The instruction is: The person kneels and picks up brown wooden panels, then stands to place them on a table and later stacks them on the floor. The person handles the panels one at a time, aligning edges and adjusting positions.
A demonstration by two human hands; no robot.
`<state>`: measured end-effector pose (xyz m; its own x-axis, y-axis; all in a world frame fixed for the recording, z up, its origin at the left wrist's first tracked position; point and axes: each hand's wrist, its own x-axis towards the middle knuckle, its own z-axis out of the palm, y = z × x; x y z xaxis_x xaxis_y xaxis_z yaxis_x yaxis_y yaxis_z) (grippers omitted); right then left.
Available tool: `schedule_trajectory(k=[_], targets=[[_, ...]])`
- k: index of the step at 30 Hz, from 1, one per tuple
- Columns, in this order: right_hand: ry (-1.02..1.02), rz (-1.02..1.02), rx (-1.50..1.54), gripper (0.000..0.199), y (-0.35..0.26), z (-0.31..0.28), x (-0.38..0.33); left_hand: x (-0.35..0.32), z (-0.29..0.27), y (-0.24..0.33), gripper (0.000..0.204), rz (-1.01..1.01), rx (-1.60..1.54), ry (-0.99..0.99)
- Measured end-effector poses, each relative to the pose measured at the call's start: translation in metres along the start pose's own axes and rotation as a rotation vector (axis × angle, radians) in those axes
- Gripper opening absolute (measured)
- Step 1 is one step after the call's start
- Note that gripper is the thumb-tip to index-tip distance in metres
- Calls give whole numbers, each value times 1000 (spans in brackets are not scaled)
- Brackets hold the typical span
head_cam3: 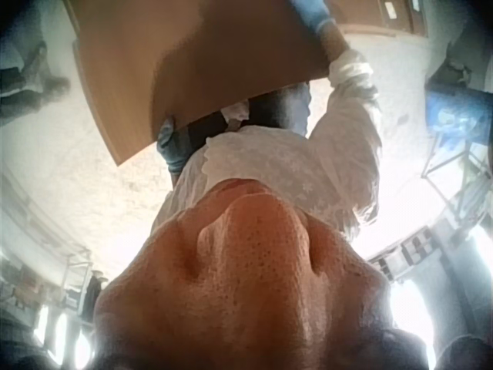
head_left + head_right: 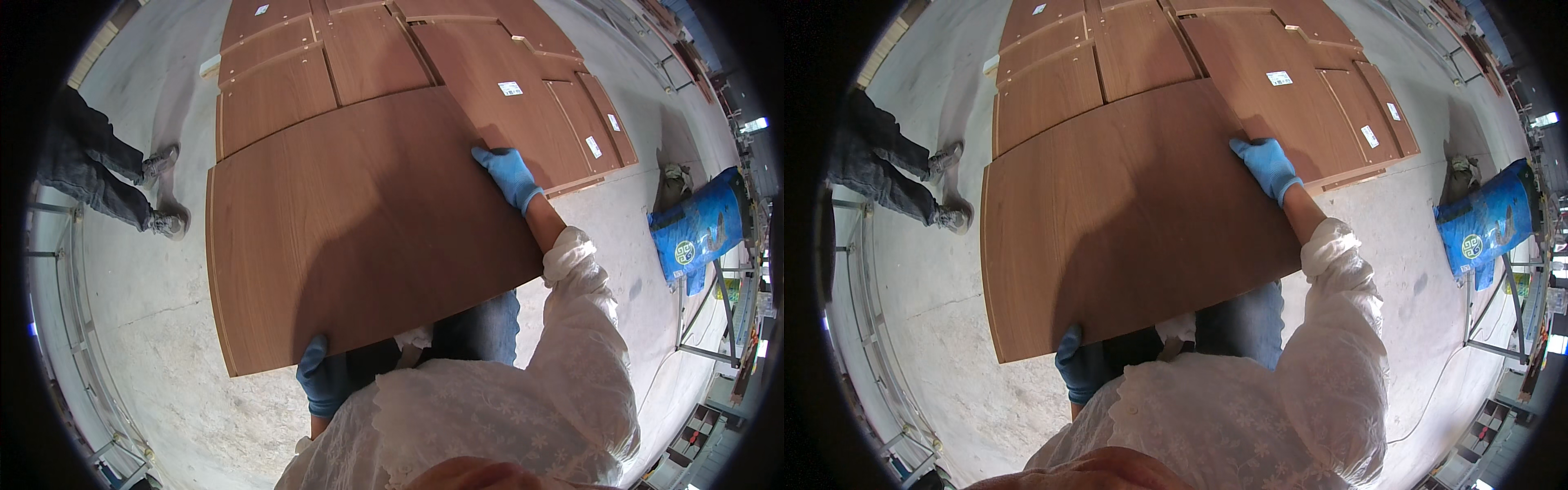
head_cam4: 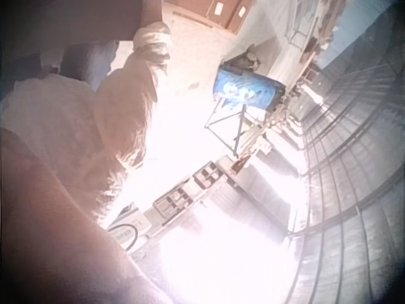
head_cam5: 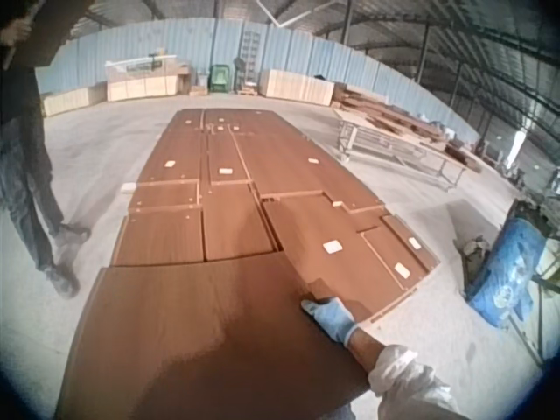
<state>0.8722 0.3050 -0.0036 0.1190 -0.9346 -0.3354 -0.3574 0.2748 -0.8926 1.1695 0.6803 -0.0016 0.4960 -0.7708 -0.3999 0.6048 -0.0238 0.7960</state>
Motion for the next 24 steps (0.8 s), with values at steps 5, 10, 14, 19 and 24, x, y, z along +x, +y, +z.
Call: schedule_trajectory(k=[5, 10, 14, 19, 24], targets=[[3, -51, -27, 44, 2, 0, 2, 1, -3, 0, 82, -10, 71, 23], [6, -47, -42, 45, 3, 1, 3, 0, 6, 7, 86, -44, 55, 44], [35, -13, -41, 48, -3, 4, -9, -10, 15, 20, 80, -123, -154, 56], [140, -68, -177, 51, 0, 7, -55, -58, 0, 32, 71, -458, -316, -214], [171, -49, -270, 49, 22, 12, -114, -87, -84, 9, 71, -860, -12, -459]])
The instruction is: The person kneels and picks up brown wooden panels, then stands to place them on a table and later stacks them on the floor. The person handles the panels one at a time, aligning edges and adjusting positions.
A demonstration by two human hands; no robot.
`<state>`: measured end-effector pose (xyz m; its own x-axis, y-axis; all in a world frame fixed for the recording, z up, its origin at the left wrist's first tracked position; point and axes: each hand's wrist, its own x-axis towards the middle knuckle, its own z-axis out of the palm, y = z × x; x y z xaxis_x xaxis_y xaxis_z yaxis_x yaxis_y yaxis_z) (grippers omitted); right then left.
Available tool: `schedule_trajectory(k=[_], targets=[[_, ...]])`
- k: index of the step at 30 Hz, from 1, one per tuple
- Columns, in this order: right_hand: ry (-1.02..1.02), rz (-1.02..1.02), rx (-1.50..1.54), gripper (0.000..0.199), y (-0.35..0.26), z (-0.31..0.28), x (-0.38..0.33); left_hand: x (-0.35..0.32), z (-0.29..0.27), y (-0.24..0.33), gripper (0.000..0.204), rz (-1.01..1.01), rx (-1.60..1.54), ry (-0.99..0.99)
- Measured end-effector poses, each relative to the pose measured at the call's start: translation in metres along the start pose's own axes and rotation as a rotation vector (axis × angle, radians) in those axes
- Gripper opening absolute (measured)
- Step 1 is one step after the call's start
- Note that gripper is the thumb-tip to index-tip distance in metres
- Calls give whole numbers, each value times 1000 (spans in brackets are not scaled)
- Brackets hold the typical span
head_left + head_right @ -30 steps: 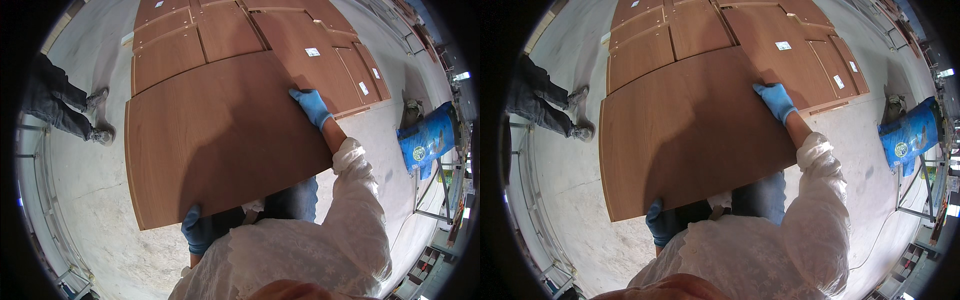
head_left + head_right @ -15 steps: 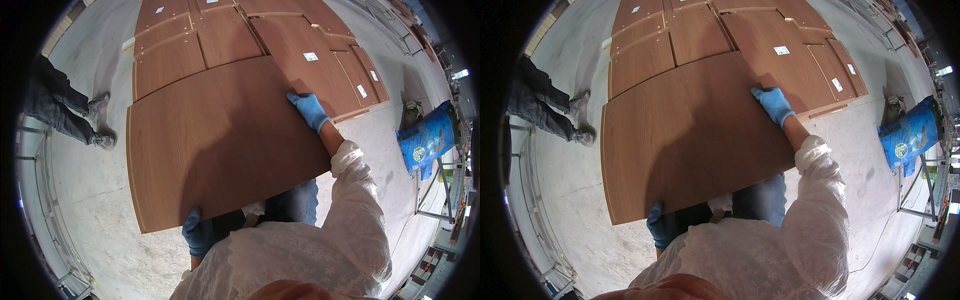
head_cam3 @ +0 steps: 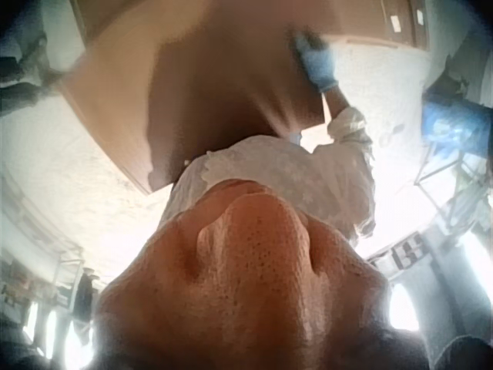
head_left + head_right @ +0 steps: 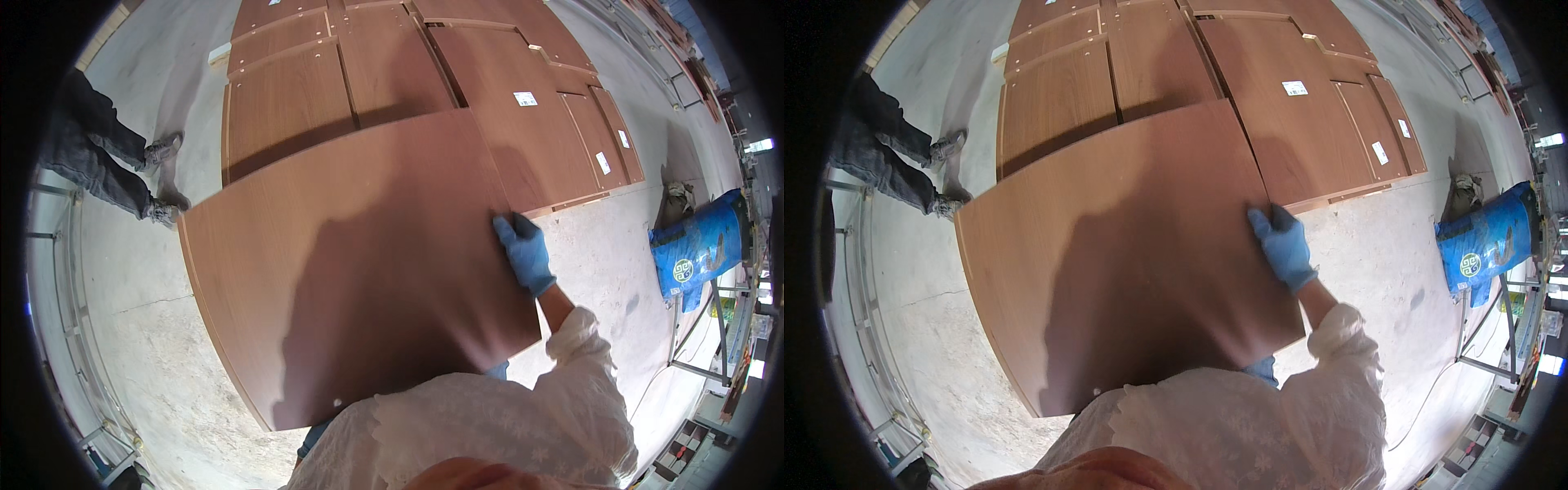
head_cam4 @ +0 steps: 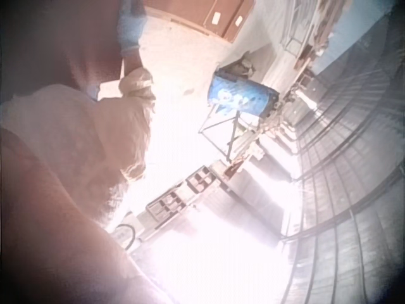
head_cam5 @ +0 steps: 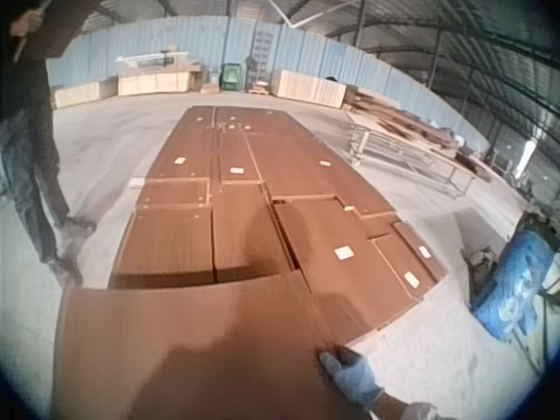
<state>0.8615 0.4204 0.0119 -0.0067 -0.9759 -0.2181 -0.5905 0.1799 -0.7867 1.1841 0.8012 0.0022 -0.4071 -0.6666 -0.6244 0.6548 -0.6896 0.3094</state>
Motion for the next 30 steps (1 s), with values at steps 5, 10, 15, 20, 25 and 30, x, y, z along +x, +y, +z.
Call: schedule_trajectory(k=[5, 10, 15, 20, 25, 30], targets=[[7, -54, 53, 41, 0, -1, -18, -69, -137, -39, 70, -328, 219, 241], [-95, 60, -81, 42, -5, -6, -21, -139, -208, 97, 76, 424, -191, 903], [-104, -250, -163, 36, 5, -12, -4, -75, -137, 241, 67, 742, 439, 504], [345, -644, -329, 35, -2, -18, 104, -12, -107, 251, 47, 838, 839, 1101], [496, -578, -637, 62, -18, 42, 219, -8, -112, 248, 53, 922, 823, 1055], [429, -433, -671, 72, -16, 66, 264, -16, -96, 239, 49, 938, 802, 1053]])
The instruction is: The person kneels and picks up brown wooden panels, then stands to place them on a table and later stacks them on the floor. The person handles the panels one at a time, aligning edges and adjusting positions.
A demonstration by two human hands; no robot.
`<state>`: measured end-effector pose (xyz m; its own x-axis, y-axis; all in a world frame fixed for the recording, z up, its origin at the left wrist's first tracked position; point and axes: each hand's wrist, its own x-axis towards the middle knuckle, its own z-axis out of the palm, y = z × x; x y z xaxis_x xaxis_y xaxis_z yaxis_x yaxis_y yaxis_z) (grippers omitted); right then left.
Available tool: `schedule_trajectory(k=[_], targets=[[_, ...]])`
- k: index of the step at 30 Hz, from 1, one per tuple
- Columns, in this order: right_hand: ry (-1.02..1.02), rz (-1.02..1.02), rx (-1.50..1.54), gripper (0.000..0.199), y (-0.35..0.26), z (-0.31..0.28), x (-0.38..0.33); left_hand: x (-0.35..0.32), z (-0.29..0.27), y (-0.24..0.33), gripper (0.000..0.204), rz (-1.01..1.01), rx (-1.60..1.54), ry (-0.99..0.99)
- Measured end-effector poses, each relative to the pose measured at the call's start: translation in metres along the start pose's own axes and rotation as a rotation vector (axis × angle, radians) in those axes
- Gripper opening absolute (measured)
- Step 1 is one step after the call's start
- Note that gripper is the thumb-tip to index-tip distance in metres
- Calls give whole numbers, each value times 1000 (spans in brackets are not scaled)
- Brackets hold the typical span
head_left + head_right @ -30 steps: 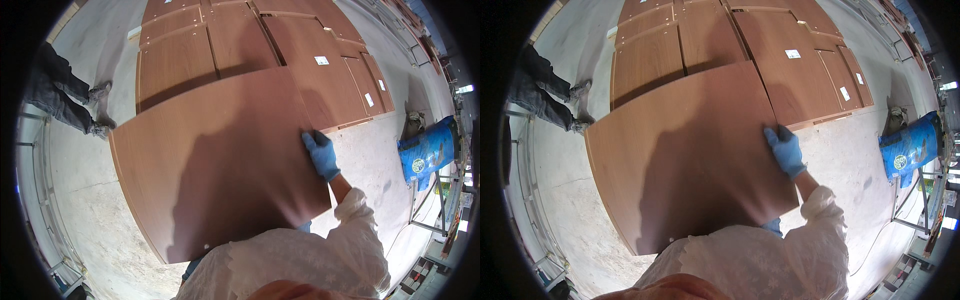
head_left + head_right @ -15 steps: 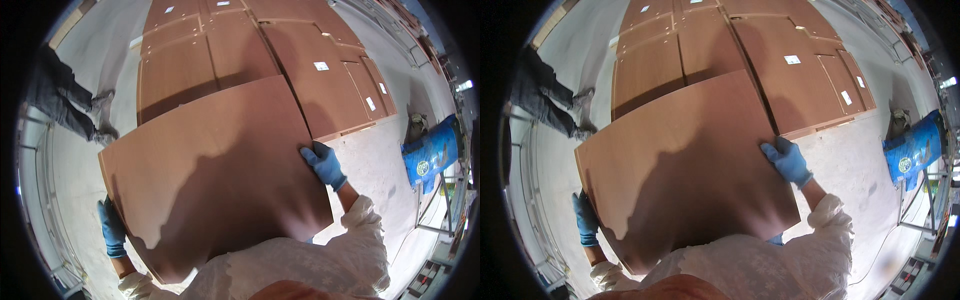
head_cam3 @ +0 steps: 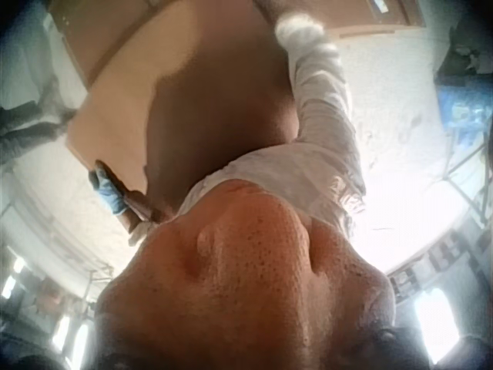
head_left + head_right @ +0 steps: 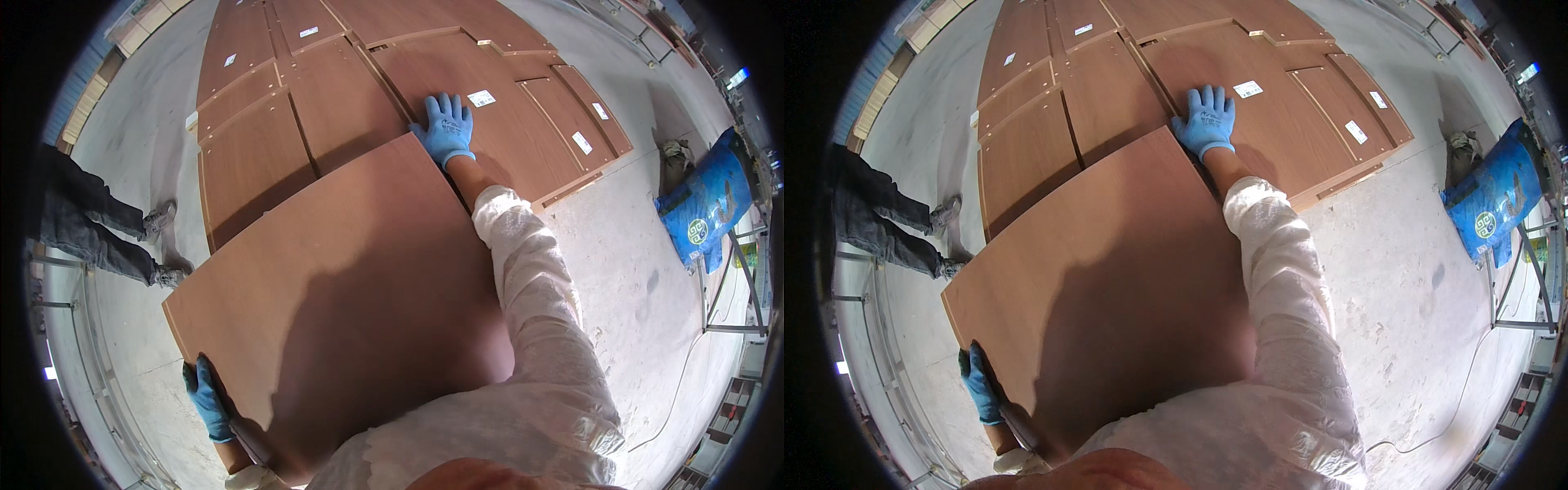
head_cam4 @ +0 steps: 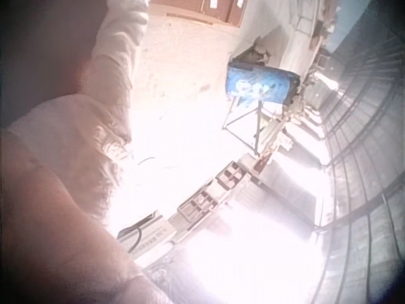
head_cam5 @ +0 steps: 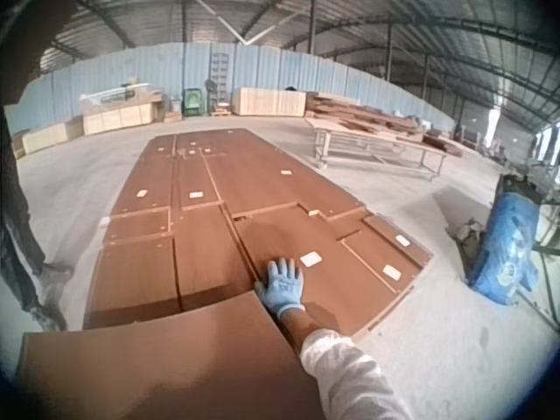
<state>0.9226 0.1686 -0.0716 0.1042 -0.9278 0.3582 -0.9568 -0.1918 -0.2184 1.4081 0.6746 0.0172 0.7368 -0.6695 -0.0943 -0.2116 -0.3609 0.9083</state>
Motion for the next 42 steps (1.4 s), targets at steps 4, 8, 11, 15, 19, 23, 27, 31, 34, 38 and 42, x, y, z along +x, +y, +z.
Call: schedule_trajectory(k=[4, 8, 11, 15, 19, 23, 27, 31, 34, 38, 42], targets=[[-52, 72, -59, 72, 2, 7, 4, 1, 0, 4, 44, 20, 55, -14], [-19, 71, -53, 69, 2, 11, 3, 8, 0, -2, 45, 46, 114, -11], [1, 66, -46, 68, 2, 12, 2, 11, -3, -8, 45, 62, 170, 3], [-2, 66, -15, 67, 1, 10, 2, 12, -8, -12, 45, 61, 137, 7], [1, 73, -10, 66, 0, 10, 2, 9, -13, -10, 44, 42, 148, 13], [5, 73, -12, 66, 1, 11, 3, 5, -13, -7, 42, 67, 173, 24], [7, 85, -23, 66, 0, 12, 5, 5, -14, -8, 41, 105, 216, 53], [5, 85, -32, 66, 1, 11, 6, 6, -14, -8, 43, 48, 166, 40], [22, 78, 3, 66, 4, 12, 5, 5, -9, -4, 42, 55, 141, 8], [57, 79, -42, 64, 6, 14, 5, 1, 0, 2, 41, 29, 106, 22], [63, 81, -28, 64, 6, 14, 5, 0, 2, 7, 44, 34, 104, 41]])
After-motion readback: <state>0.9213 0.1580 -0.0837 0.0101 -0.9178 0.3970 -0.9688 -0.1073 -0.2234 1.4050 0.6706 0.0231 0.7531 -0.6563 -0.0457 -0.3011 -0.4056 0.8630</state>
